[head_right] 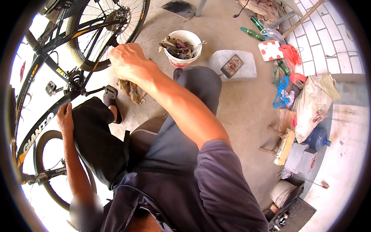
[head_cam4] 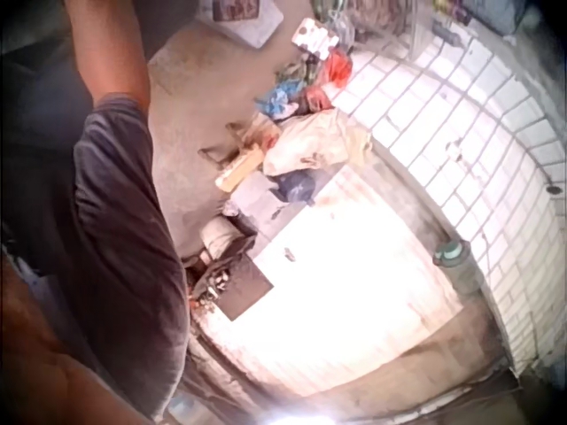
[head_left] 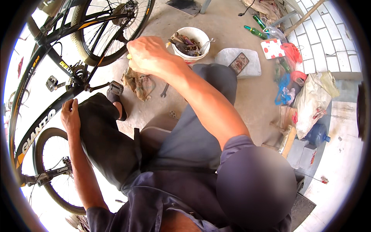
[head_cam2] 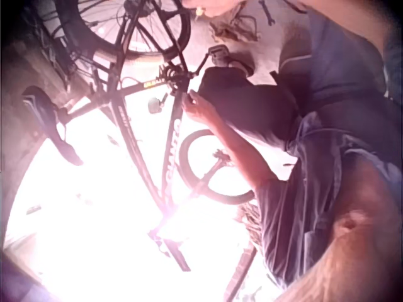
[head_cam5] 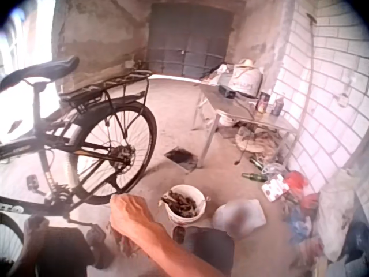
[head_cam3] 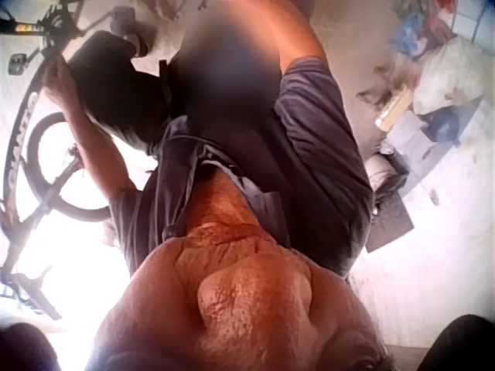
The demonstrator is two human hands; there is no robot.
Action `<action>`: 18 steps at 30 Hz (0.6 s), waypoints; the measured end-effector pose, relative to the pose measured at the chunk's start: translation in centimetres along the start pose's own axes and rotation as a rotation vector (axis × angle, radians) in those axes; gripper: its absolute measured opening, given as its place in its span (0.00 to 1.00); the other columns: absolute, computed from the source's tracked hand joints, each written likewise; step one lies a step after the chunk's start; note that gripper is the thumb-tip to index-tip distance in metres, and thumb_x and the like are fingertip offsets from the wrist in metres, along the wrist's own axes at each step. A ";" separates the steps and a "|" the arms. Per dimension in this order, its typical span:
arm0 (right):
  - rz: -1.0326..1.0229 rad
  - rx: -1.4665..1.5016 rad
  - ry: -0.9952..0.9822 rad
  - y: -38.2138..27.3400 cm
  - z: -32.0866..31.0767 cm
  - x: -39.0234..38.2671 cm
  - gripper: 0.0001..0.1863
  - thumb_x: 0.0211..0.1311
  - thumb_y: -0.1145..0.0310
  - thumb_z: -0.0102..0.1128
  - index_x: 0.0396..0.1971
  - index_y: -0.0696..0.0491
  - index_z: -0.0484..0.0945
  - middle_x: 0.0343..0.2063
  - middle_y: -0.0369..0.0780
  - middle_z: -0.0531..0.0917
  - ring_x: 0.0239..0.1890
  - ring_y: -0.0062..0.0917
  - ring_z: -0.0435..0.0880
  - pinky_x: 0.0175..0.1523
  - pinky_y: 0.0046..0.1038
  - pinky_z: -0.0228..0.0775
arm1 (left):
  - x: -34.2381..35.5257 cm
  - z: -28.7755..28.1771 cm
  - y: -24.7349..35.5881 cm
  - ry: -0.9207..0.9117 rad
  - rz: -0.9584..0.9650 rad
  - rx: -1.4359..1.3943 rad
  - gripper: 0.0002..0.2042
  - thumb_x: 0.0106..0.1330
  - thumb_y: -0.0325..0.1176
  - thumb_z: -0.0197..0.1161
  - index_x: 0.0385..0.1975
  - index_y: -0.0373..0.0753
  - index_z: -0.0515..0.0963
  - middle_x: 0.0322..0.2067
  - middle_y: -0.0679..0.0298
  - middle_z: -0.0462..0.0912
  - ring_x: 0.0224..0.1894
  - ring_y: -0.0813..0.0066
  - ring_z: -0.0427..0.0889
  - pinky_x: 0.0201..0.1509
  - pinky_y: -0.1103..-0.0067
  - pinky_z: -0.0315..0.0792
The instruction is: The person uses a yellow screwdriver to tighten screws on the rear mudguard of a bicycle. They work on the attachment points near the rear wheel and the seat post area, adjusting the mudguard's position.
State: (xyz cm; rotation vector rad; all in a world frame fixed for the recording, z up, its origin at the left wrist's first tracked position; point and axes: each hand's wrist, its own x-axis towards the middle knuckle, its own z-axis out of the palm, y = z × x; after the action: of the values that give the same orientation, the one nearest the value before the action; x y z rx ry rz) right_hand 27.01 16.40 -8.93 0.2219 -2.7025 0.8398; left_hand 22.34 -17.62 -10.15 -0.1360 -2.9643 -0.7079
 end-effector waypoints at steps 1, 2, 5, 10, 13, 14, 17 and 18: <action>-0.093 0.046 0.147 1.3 2.4 0.0 0.06 0.46 0.71 0.55 0.21 0.59 0.73 0.19 0.49 0.78 0.28 0.46 0.80 0.38 0.43 0.72 | 0.1 -0.2 0.1 0.003 -0.008 0.002 0.14 0.64 0.38 0.60 0.39 0.33 0.80 0.36 0.58 0.81 0.38 0.68 0.79 0.47 0.76 0.70; -0.187 0.098 0.296 1.4 3.3 0.2 0.06 0.46 0.72 0.55 0.20 0.59 0.73 0.19 0.50 0.78 0.27 0.46 0.80 0.38 0.43 0.72 | 0.1 -0.2 -0.3 0.014 0.003 -0.004 0.13 0.64 0.38 0.60 0.39 0.33 0.80 0.36 0.58 0.81 0.38 0.69 0.79 0.47 0.76 0.70; 0.060 0.105 -0.045 2.6 4.6 -0.6 0.06 0.46 0.72 0.55 0.20 0.59 0.75 0.21 0.51 0.79 0.31 0.46 0.81 0.40 0.43 0.72 | 0.2 -0.2 -0.8 0.033 0.046 -0.026 0.13 0.64 0.37 0.60 0.39 0.33 0.80 0.37 0.58 0.81 0.38 0.69 0.80 0.46 0.77 0.71; 0.065 0.047 -0.236 2.0 4.6 -0.3 0.06 0.46 0.73 0.56 0.23 0.59 0.78 0.25 0.50 0.81 0.36 0.45 0.82 0.43 0.40 0.73 | -0.5 -0.2 8.4 -0.015 0.303 -0.195 0.07 0.62 0.28 0.61 0.36 0.34 0.79 0.33 0.60 0.80 0.35 0.71 0.79 0.43 0.79 0.71; 0.095 0.011 -0.283 1.7 3.5 -0.2 0.07 0.47 0.73 0.57 0.26 0.59 0.80 0.29 0.51 0.83 0.39 0.42 0.83 0.45 0.37 0.74 | -2.1 -1.0 17.7 -0.103 0.461 -0.316 0.07 0.59 0.24 0.62 0.37 0.32 0.79 0.36 0.58 0.81 0.40 0.70 0.81 0.48 0.78 0.72; 0.078 0.029 -0.275 1.9 4.0 -0.1 0.07 0.47 0.72 0.56 0.26 0.58 0.79 0.29 0.51 0.82 0.39 0.43 0.82 0.45 0.38 0.73 | -2.7 -1.6 19.9 -0.107 0.634 -0.343 0.08 0.57 0.23 0.63 0.37 0.32 0.79 0.37 0.57 0.82 0.43 0.68 0.82 0.49 0.77 0.72; 0.104 0.536 -0.083 3.2 6.3 -1.6 0.10 0.49 0.70 0.56 0.32 0.58 0.79 0.36 0.51 0.81 0.44 0.43 0.81 0.47 0.37 0.73 | -5.1 -3.2 26.4 -0.258 0.954 -0.472 0.09 0.56 0.26 0.64 0.36 0.32 0.78 0.40 0.55 0.80 0.43 0.64 0.81 0.49 0.75 0.72; 0.130 0.825 0.014 4.2 7.2 -2.7 0.12 0.49 0.71 0.57 0.35 0.59 0.80 0.39 0.51 0.81 0.47 0.44 0.79 0.49 0.36 0.74 | -5.8 -3.1 27.8 -0.324 1.058 -0.521 0.09 0.56 0.26 0.65 0.36 0.32 0.78 0.40 0.55 0.80 0.43 0.64 0.81 0.48 0.75 0.73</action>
State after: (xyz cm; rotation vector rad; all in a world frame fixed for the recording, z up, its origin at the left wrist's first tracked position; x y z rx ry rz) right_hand 26.80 15.85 -17.70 0.2064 -2.2144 1.9408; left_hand 31.33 5.31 4.43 -1.7820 -2.2806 -1.2545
